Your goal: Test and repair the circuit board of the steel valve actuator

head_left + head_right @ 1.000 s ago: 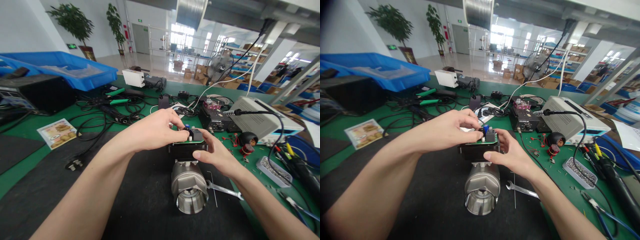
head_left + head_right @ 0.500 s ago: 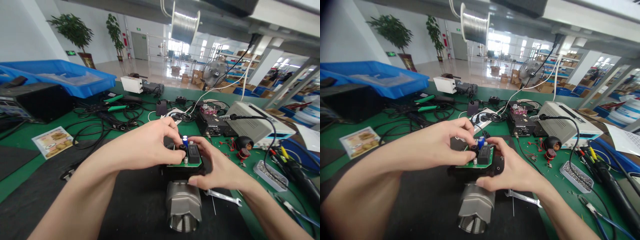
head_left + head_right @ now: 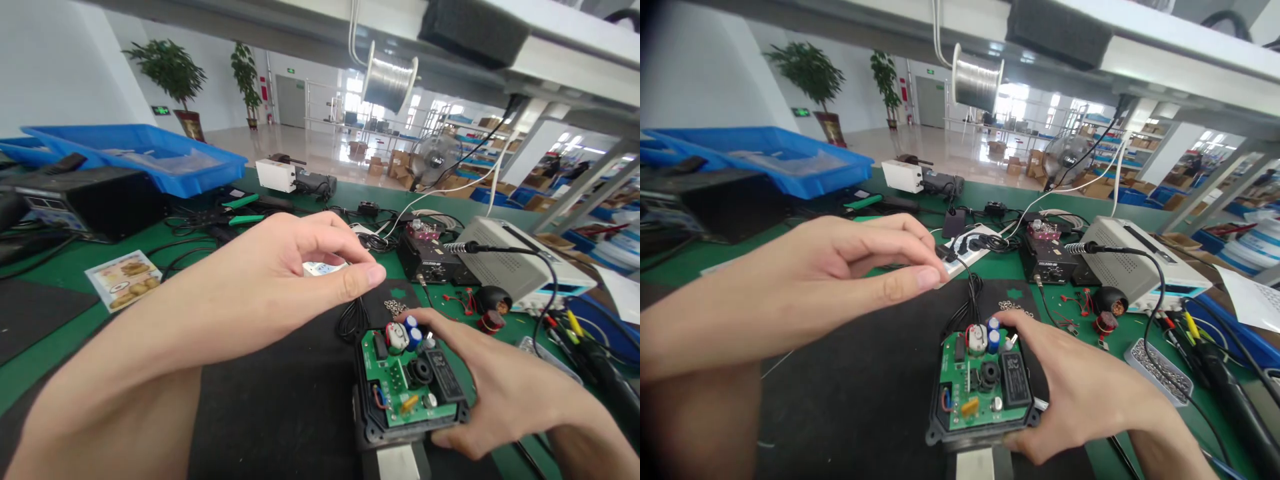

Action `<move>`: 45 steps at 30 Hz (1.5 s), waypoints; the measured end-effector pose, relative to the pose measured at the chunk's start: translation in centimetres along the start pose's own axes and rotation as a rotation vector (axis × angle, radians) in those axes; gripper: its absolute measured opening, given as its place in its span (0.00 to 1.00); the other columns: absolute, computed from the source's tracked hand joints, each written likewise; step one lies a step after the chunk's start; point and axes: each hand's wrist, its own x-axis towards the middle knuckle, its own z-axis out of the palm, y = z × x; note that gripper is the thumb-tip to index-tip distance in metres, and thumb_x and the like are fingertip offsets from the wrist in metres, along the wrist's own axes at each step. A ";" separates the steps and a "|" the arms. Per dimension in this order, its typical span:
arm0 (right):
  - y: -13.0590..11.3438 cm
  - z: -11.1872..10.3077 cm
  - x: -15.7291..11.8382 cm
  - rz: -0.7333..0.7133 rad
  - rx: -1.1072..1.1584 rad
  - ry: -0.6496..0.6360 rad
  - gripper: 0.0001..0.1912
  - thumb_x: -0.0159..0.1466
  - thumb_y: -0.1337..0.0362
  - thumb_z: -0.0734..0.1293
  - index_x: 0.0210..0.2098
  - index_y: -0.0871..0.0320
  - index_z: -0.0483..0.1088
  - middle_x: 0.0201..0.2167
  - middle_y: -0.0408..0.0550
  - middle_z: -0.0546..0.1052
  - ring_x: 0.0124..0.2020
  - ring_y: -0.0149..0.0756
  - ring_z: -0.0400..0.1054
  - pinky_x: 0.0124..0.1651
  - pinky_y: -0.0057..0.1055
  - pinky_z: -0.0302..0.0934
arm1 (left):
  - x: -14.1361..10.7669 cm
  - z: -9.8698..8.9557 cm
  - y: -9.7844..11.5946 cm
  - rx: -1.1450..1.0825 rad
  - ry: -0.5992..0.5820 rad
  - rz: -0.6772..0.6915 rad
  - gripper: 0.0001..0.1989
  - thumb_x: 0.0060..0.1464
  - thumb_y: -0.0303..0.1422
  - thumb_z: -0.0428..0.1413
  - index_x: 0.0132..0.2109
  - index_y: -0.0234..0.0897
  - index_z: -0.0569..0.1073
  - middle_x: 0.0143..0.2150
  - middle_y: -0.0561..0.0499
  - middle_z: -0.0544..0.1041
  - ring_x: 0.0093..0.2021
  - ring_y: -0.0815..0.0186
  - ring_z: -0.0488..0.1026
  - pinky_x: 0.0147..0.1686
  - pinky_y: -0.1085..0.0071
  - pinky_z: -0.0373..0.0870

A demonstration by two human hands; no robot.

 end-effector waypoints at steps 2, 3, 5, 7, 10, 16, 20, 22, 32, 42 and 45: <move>0.0 -0.1 0.1 -0.011 0.021 -0.016 0.58 0.45 0.57 0.80 0.71 0.47 0.55 0.61 0.52 0.74 0.55 0.54 0.75 0.57 0.37 0.70 | 0.2 0.2 -0.1 -0.024 -0.015 0.026 0.12 0.64 0.48 0.56 0.44 0.51 0.81 0.46 0.57 0.80 0.43 0.64 0.75 0.41 0.69 0.71; 0.0 -0.1 0.2 -0.012 0.033 -0.025 0.58 0.45 0.57 0.81 0.71 0.48 0.55 0.60 0.52 0.74 0.55 0.54 0.75 0.57 0.37 0.70 | 0.3 0.4 -0.1 -0.037 -0.016 0.038 0.12 0.64 0.48 0.56 0.44 0.51 0.81 0.47 0.56 0.80 0.43 0.63 0.75 0.41 0.69 0.72; -0.1 0.0 0.4 -0.006 0.056 -0.037 0.57 0.44 0.57 0.81 0.70 0.48 0.56 0.59 0.51 0.75 0.55 0.53 0.74 0.57 0.36 0.70 | 0.4 0.6 0.0 -0.041 -0.003 0.046 0.12 0.63 0.47 0.57 0.43 0.50 0.81 0.47 0.55 0.80 0.43 0.62 0.75 0.41 0.68 0.72; 0.0 0.0 0.5 0.000 0.076 -0.053 0.56 0.44 0.57 0.81 0.69 0.48 0.57 0.60 0.51 0.74 0.55 0.51 0.74 0.57 0.35 0.69 | 0.4 0.7 0.0 -0.034 0.001 0.038 0.11 0.63 0.47 0.57 0.43 0.50 0.81 0.47 0.55 0.80 0.43 0.63 0.75 0.40 0.68 0.73; 0.3 -0.2 0.6 -0.002 0.093 -0.081 0.56 0.44 0.57 0.81 0.69 0.49 0.57 0.61 0.51 0.73 0.56 0.51 0.73 0.60 0.35 0.68 | 0.3 0.7 0.1 -0.026 0.009 0.039 0.10 0.64 0.46 0.57 0.42 0.51 0.81 0.46 0.57 0.80 0.43 0.64 0.75 0.40 0.69 0.73; 0.3 -0.9 0.6 -0.047 0.127 -0.114 0.55 0.43 0.58 0.81 0.67 0.46 0.58 0.59 0.47 0.74 0.55 0.48 0.74 0.58 0.31 0.68 | 0.3 0.6 0.0 -0.063 0.003 0.035 0.10 0.63 0.45 0.58 0.44 0.51 0.81 0.47 0.55 0.80 0.44 0.63 0.75 0.41 0.69 0.73; -0.6 -1.3 0.7 -0.074 0.176 -0.173 0.52 0.45 0.61 0.81 0.66 0.45 0.61 0.56 0.44 0.76 0.52 0.43 0.76 0.55 0.27 0.68 | 0.3 0.7 0.0 -0.076 -0.003 0.032 0.08 0.63 0.43 0.58 0.43 0.52 0.81 0.47 0.57 0.80 0.45 0.64 0.75 0.41 0.71 0.73; -0.9 -1.4 0.8 -0.078 0.182 -0.195 0.53 0.43 0.64 0.81 0.66 0.45 0.61 0.57 0.44 0.76 0.52 0.42 0.76 0.55 0.25 0.68 | 0.3 0.7 0.2 -0.079 0.005 0.035 0.08 0.63 0.44 0.58 0.42 0.51 0.81 0.46 0.57 0.80 0.45 0.64 0.75 0.41 0.71 0.72; -1.5 -1.5 1.0 -0.121 0.241 -0.254 0.54 0.41 0.68 0.81 0.66 0.46 0.63 0.61 0.45 0.74 0.60 0.45 0.72 0.61 0.25 0.63 | 0.2 0.8 0.8 -0.102 -0.024 0.028 0.08 0.64 0.44 0.58 0.40 0.52 0.81 0.46 0.61 0.79 0.45 0.69 0.75 0.41 0.74 0.72; -1.4 -1.5 1.1 -0.138 0.221 -0.249 0.57 0.40 0.69 0.82 0.67 0.43 0.61 0.61 0.43 0.74 0.60 0.43 0.72 0.62 0.24 0.62 | 0.2 0.9 0.7 -0.090 -0.030 0.045 0.08 0.63 0.46 0.58 0.39 0.54 0.81 0.44 0.63 0.79 0.43 0.70 0.75 0.39 0.75 0.71; -1.4 -1.4 1.0 -0.131 0.215 -0.258 0.58 0.40 0.69 0.82 0.67 0.42 0.60 0.62 0.42 0.73 0.61 0.43 0.71 0.62 0.23 0.62 | 0.2 1.0 0.6 -0.084 -0.035 0.054 0.09 0.63 0.47 0.58 0.39 0.54 0.81 0.43 0.63 0.79 0.43 0.70 0.75 0.40 0.74 0.71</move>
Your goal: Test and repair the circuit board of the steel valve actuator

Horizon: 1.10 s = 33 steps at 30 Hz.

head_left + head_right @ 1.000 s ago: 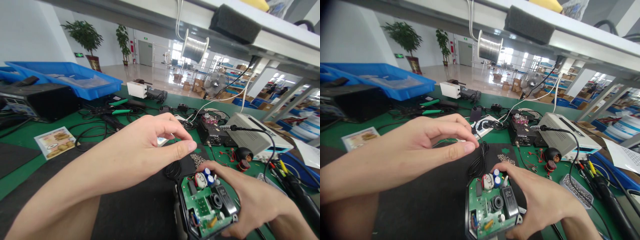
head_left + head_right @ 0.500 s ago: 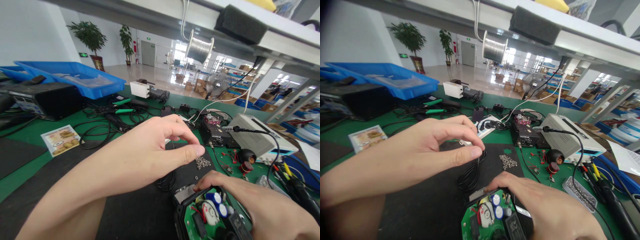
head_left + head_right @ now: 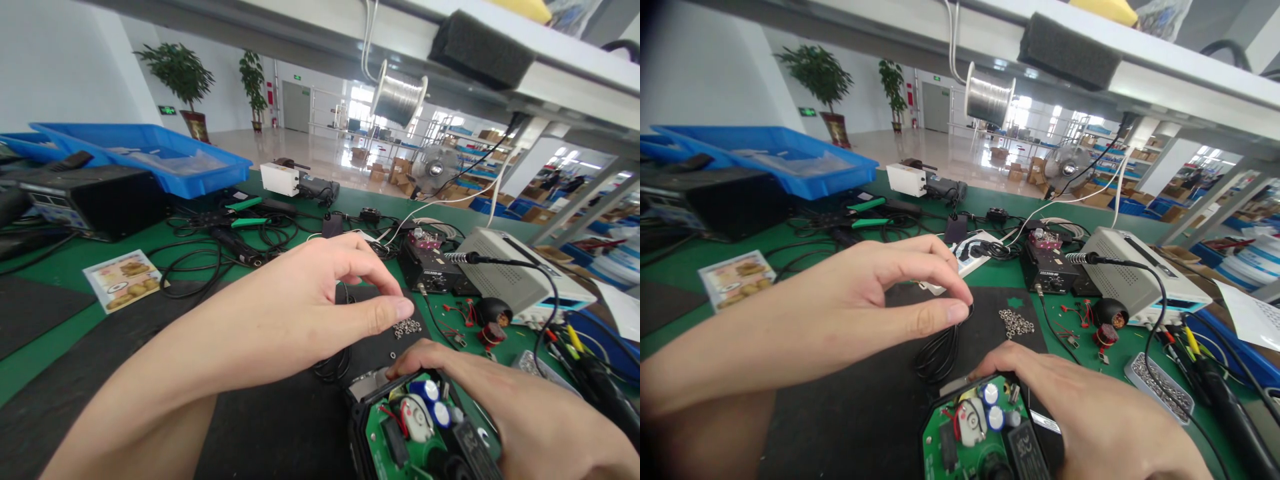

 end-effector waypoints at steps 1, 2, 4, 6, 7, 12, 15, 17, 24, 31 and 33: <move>0.0 0.0 0.0 0.002 0.000 -0.001 0.58 0.40 0.69 0.82 0.67 0.42 0.60 0.63 0.41 0.72 0.61 0.42 0.71 0.62 0.23 0.61 | 0.0 0.0 0.0 0.002 -0.003 0.000 0.09 0.63 0.47 0.58 0.39 0.54 0.81 0.43 0.63 0.79 0.43 0.70 0.75 0.41 0.74 0.71; -0.1 0.0 0.0 0.003 0.003 -0.002 0.58 0.40 0.69 0.82 0.67 0.41 0.60 0.63 0.41 0.72 0.60 0.42 0.71 0.62 0.23 0.61 | 0.0 0.1 0.0 0.003 -0.005 -0.001 0.09 0.63 0.48 0.58 0.39 0.54 0.81 0.43 0.63 0.79 0.43 0.70 0.75 0.41 0.74 0.71; -0.1 0.0 -0.1 0.008 0.007 -0.001 0.57 0.40 0.69 0.82 0.66 0.41 0.60 0.62 0.40 0.73 0.60 0.41 0.72 0.62 0.22 0.62 | -0.1 0.1 0.0 0.001 -0.012 -0.005 0.09 0.63 0.48 0.58 0.39 0.55 0.81 0.44 0.63 0.79 0.43 0.70 0.75 0.41 0.74 0.71; -0.1 0.1 -0.1 0.009 0.004 0.003 0.57 0.40 0.69 0.81 0.66 0.43 0.60 0.61 0.40 0.73 0.59 0.40 0.72 0.61 0.22 0.62 | -0.1 0.1 0.1 -0.005 -0.021 -0.006 0.09 0.63 0.48 0.58 0.40 0.55 0.81 0.44 0.63 0.79 0.43 0.70 0.75 0.40 0.74 0.72; 0.0 0.1 -0.1 0.013 0.002 0.002 0.56 0.39 0.69 0.81 0.65 0.44 0.60 0.61 0.41 0.74 0.58 0.40 0.73 0.60 0.22 0.63 | 0.0 0.2 0.1 -0.010 -0.027 -0.005 0.09 0.63 0.48 0.58 0.40 0.55 0.81 0.45 0.63 0.79 0.43 0.70 0.75 0.40 0.74 0.72; 0.5 0.2 -0.2 0.022 -0.029 0.006 0.55 0.39 0.64 0.81 0.65 0.48 0.61 0.60 0.46 0.74 0.58 0.43 0.73 0.60 0.26 0.65 | 0.0 0.3 0.2 -0.036 -0.080 0.025 0.09 0.62 0.49 0.59 0.41 0.55 0.80 0.46 0.62 0.78 0.45 0.70 0.74 0.43 0.74 0.72; 0.5 0.4 -0.3 -0.007 -0.069 0.038 0.56 0.41 0.60 0.81 0.67 0.50 0.60 0.62 0.49 0.72 0.60 0.48 0.71 0.61 0.30 0.65 | 0.1 0.3 0.1 -0.033 -0.117 0.016 0.10 0.62 0.50 0.58 0.42 0.56 0.80 0.46 0.62 0.78 0.46 0.70 0.74 0.44 0.74 0.72; 0.4 0.6 -0.2 -0.019 -0.087 0.064 0.53 0.43 0.58 0.81 0.66 0.51 0.61 0.61 0.51 0.73 0.59 0.48 0.72 0.59 0.30 0.66 | 0.1 0.3 0.1 -0.029 -0.132 0.008 0.09 0.61 0.50 0.59 0.42 0.56 0.80 0.47 0.63 0.78 0.47 0.69 0.74 0.45 0.74 0.72; 1.2 1.2 0.2 0.043 -0.118 0.156 0.57 0.40 0.56 0.82 0.66 0.50 0.59 0.60 0.48 0.74 0.55 0.46 0.74 0.55 0.31 0.69 | 0.3 0.4 0.0 -0.041 -0.165 0.024 0.08 0.59 0.44 0.63 0.45 0.56 0.79 0.48 0.60 0.78 0.48 0.67 0.75 0.46 0.73 0.73; 2.4 1.5 0.2 0.071 -0.142 0.212 0.61 0.39 0.51 0.83 0.69 0.49 0.58 0.64 0.51 0.71 0.59 0.52 0.72 0.58 0.36 0.67 | 0.2 1.0 0.0 -0.065 -0.207 0.009 0.11 0.57 0.48 0.64 0.45 0.55 0.79 0.50 0.58 0.77 0.46 0.65 0.76 0.43 0.70 0.75; 2.5 1.6 0.5 0.068 -0.132 0.244 0.59 0.40 0.51 0.83 0.68 0.47 0.59 0.63 0.50 0.72 0.58 0.51 0.72 0.59 0.37 0.66 | 0.2 1.1 0.0 -0.065 -0.211 0.014 0.11 0.57 0.49 0.63 0.45 0.55 0.79 0.50 0.57 0.78 0.46 0.64 0.76 0.43 0.70 0.75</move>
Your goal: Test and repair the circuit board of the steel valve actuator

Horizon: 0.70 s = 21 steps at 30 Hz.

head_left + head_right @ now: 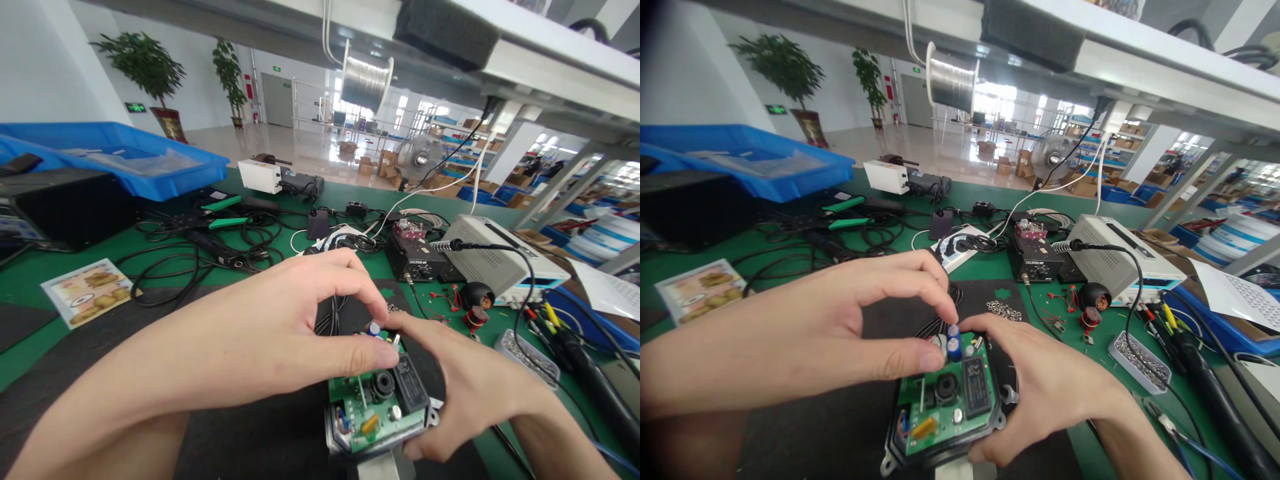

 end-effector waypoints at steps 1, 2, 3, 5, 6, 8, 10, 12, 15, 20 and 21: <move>0.0 0.1 0.2 0.008 0.008 0.022 0.58 0.41 0.51 0.82 0.68 0.47 0.60 0.62 0.49 0.73 0.57 0.51 0.72 0.59 0.37 0.66 | 0.0 0.0 0.0 0.000 0.006 0.004 0.11 0.58 0.49 0.63 0.45 0.55 0.80 0.50 0.57 0.78 0.46 0.64 0.76 0.43 0.69 0.75; -0.1 0.2 0.4 0.018 0.018 0.043 0.56 0.42 0.52 0.82 0.67 0.47 0.61 0.61 0.48 0.74 0.56 0.50 0.73 0.58 0.36 0.66 | 0.1 0.0 0.0 0.001 0.014 0.004 0.10 0.58 0.48 0.63 0.45 0.54 0.80 0.50 0.56 0.78 0.46 0.64 0.76 0.43 0.69 0.75; -0.1 0.3 0.6 0.030 0.030 0.061 0.54 0.42 0.52 0.82 0.66 0.48 0.62 0.59 0.48 0.75 0.55 0.49 0.73 0.56 0.36 0.66 | 0.2 -0.1 -0.1 0.005 0.025 0.005 0.10 0.59 0.47 0.62 0.45 0.54 0.80 0.49 0.57 0.78 0.46 0.64 0.76 0.44 0.69 0.74; -0.3 0.5 1.0 0.048 0.046 0.098 0.52 0.42 0.54 0.82 0.64 0.48 0.63 0.57 0.47 0.76 0.53 0.48 0.74 0.55 0.35 0.67 | 0.3 -0.1 -0.2 0.020 0.040 0.006 0.08 0.60 0.46 0.61 0.44 0.54 0.80 0.49 0.58 0.78 0.47 0.65 0.76 0.45 0.70 0.74; -0.3 0.6 1.1 0.045 0.050 0.111 0.52 0.42 0.54 0.82 0.64 0.49 0.64 0.57 0.47 0.76 0.52 0.48 0.74 0.55 0.36 0.67 | 0.4 -0.1 -0.2 0.030 0.048 0.007 0.08 0.61 0.46 0.61 0.44 0.54 0.80 0.48 0.58 0.79 0.47 0.66 0.75 0.45 0.71 0.73; -0.4 0.8 1.4 0.030 0.059 0.134 0.52 0.42 0.55 0.82 0.64 0.50 0.64 0.56 0.47 0.77 0.52 0.49 0.74 0.56 0.37 0.66 | 0.6 -0.1 -0.4 0.052 0.071 0.005 0.08 0.63 0.45 0.59 0.44 0.53 0.79 0.47 0.59 0.79 0.46 0.67 0.75 0.43 0.72 0.72; -0.3 1.0 1.7 0.034 0.087 0.138 0.51 0.42 0.56 0.82 0.63 0.50 0.65 0.55 0.47 0.77 0.52 0.48 0.74 0.56 0.37 0.66 | 0.8 -0.1 -0.5 0.068 0.100 0.002 0.09 0.65 0.44 0.57 0.43 0.50 0.79 0.46 0.58 0.79 0.46 0.67 0.75 0.42 0.73 0.72; 0.1 1.1 2.0 0.061 0.149 0.136 0.49 0.44 0.57 0.82 0.63 0.51 0.65 0.55 0.46 0.77 0.51 0.47 0.74 0.55 0.37 0.67 | 1.0 0.0 -0.6 0.075 0.127 0.000 0.10 0.67 0.43 0.55 0.42 0.48 0.80 0.45 0.57 0.80 0.45 0.67 0.75 0.41 0.73 0.71; 1.3 1.3 2.4 0.100 0.291 0.162 0.47 0.47 0.57 0.83 0.63 0.52 0.65 0.57 0.48 0.76 0.55 0.48 0.72 0.59 0.40 0.66 | 1.2 0.1 -0.6 0.065 0.158 -0.003 0.12 0.68 0.42 0.53 0.43 0.46 0.80 0.44 0.56 0.80 0.44 0.66 0.75 0.41 0.72 0.71; 3.6 1.8 3.1 0.083 0.616 0.225 0.41 0.54 0.60 0.80 0.63 0.54 0.65 0.61 0.50 0.74 0.61 0.49 0.69 0.64 0.44 0.62 | 1.5 0.4 -1.1 0.057 0.202 -0.009 0.13 0.67 0.44 0.54 0.45 0.47 0.80 0.45 0.55 0.80 0.45 0.64 0.75 0.43 0.70 0.70; 3.9 1.9 3.2 0.092 0.644 0.238 0.39 0.55 0.60 0.80 0.62 0.54 0.65 0.61 0.50 0.74 0.61 0.49 0.69 0.64 0.43 0.62 | 1.6 0.5 -1.2 0.063 0.201 -0.009 0.13 0.67 0.44 0.54 0.44 0.47 0.80 0.45 0.56 0.80 0.44 0.65 0.75 0.43 0.70 0.70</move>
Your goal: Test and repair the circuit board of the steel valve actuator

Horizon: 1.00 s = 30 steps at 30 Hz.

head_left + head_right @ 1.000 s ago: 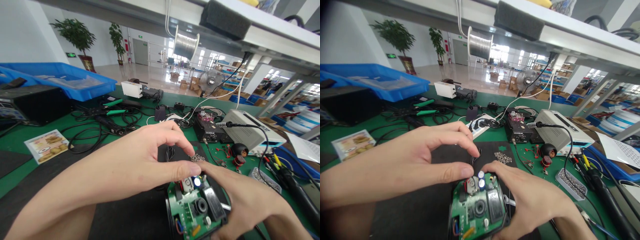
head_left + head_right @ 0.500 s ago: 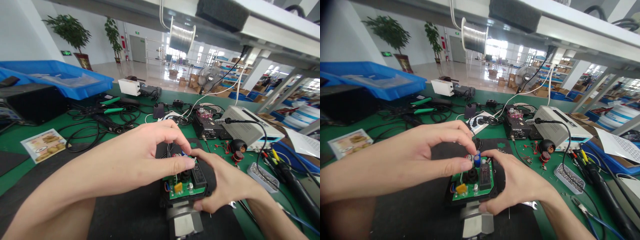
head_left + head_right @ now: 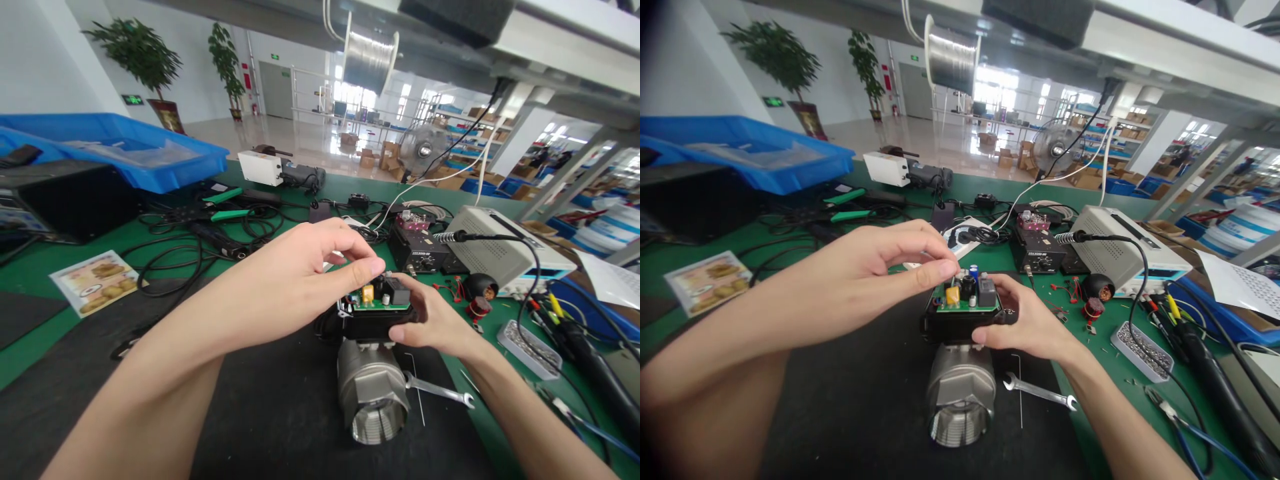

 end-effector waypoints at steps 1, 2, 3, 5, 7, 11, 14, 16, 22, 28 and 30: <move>0.2 0.0 0.1 0.011 0.011 0.019 0.37 0.56 0.59 0.79 0.62 0.55 0.66 0.61 0.51 0.75 0.61 0.49 0.69 0.64 0.43 0.62 | 0.1 0.1 -0.1 0.006 -0.003 0.000 0.12 0.67 0.44 0.54 0.44 0.47 0.80 0.45 0.56 0.80 0.44 0.65 0.75 0.43 0.70 0.70; 0.4 0.1 0.2 0.023 0.016 0.040 0.36 0.57 0.58 0.79 0.61 0.56 0.67 0.61 0.51 0.75 0.61 0.49 0.69 0.64 0.43 0.62 | 0.2 0.3 -0.3 0.012 -0.005 -0.003 0.12 0.67 0.44 0.54 0.43 0.47 0.80 0.45 0.56 0.80 0.44 0.65 0.75 0.43 0.69 0.70; 0.6 0.1 0.4 0.034 0.022 0.064 0.34 0.57 0.57 0.78 0.60 0.56 0.67 0.60 0.51 0.75 0.61 0.49 0.70 0.63 0.43 0.62 | 0.3 0.5 -0.4 0.017 -0.003 -0.008 0.12 0.66 0.45 0.54 0.43 0.47 0.80 0.45 0.56 0.80 0.43 0.65 0.75 0.43 0.69 0.69; 0.9 0.4 0.5 0.046 0.042 0.109 0.32 0.59 0.56 0.77 0.60 0.56 0.68 0.59 0.51 0.76 0.59 0.48 0.71 0.62 0.42 0.64 | 0.5 0.8 -0.6 0.024 0.010 -0.018 0.12 0.66 0.45 0.55 0.43 0.47 0.80 0.46 0.56 0.79 0.43 0.66 0.75 0.42 0.69 0.69; 1.1 0.6 0.7 0.050 0.067 0.142 0.31 0.60 0.54 0.76 0.59 0.57 0.69 0.57 0.51 0.77 0.57 0.47 0.72 0.60 0.41 0.65 | 0.6 1.2 -0.8 0.032 0.029 -0.016 0.12 0.65 0.45 0.55 0.43 0.47 0.80 0.46 0.56 0.79 0.42 0.66 0.75 0.41 0.69 0.69; 1.2 0.7 0.9 0.070 0.110 0.156 0.31 0.59 0.54 0.77 0.58 0.57 0.69 0.56 0.51 0.78 0.55 0.47 0.73 0.59 0.41 0.65 | 0.9 1.6 -1.0 0.039 0.057 -0.020 0.12 0.65 0.45 0.55 0.44 0.46 0.80 0.46 0.54 0.79 0.44 0.64 0.75 0.42 0.68 0.69; 1.1 0.7 0.8 0.067 0.129 0.145 0.31 0.60 0.56 0.77 0.59 0.57 0.69 0.57 0.51 0.78 0.56 0.46 0.73 0.59 0.40 0.65 | 1.1 1.6 -1.2 0.009 0.067 -0.044 0.13 0.64 0.47 0.56 0.46 0.47 0.79 0.49 0.53 0.79 0.46 0.62 0.76 0.45 0.67 0.71; 1.1 0.7 0.7 0.064 0.124 0.136 0.31 0.60 0.56 0.77 0.60 0.56 0.68 0.58 0.51 0.77 0.57 0.46 0.72 0.59 0.40 0.65 | 1.2 1.7 -1.4 -0.001 0.077 -0.056 0.14 0.63 0.48 0.56 0.46 0.46 0.79 0.50 0.52 0.79 0.47 0.61 0.76 0.46 0.65 0.72; 0.7 0.9 0.6 0.066 0.106 0.115 0.35 0.58 0.57 0.78 0.61 0.56 0.67 0.59 0.51 0.76 0.58 0.47 0.71 0.60 0.41 0.65 | 1.6 2.2 -2.1 0.000 0.079 -0.082 0.15 0.62 0.48 0.56 0.46 0.45 0.79 0.49 0.50 0.79 0.46 0.60 0.76 0.45 0.64 0.74; 0.5 1.1 0.6 0.066 0.106 0.101 0.35 0.57 0.59 0.79 0.61 0.56 0.67 0.59 0.50 0.76 0.57 0.46 0.72 0.59 0.40 0.65 | 1.8 2.7 -2.5 -0.025 0.063 -0.074 0.13 0.61 0.46 0.57 0.45 0.44 0.79 0.48 0.51 0.79 0.46 0.60 0.76 0.43 0.66 0.74; 0.6 1.1 0.6 0.060 0.117 0.100 0.34 0.58 0.60 0.78 0.61 0.56 0.67 0.59 0.50 0.76 0.58 0.46 0.72 0.59 0.39 0.65 | 1.8 2.7 -2.5 -0.017 0.061 -0.078 0.13 0.61 0.46 0.57 0.45 0.45 0.79 0.48 0.51 0.79 0.46 0.60 0.76 0.43 0.67 0.73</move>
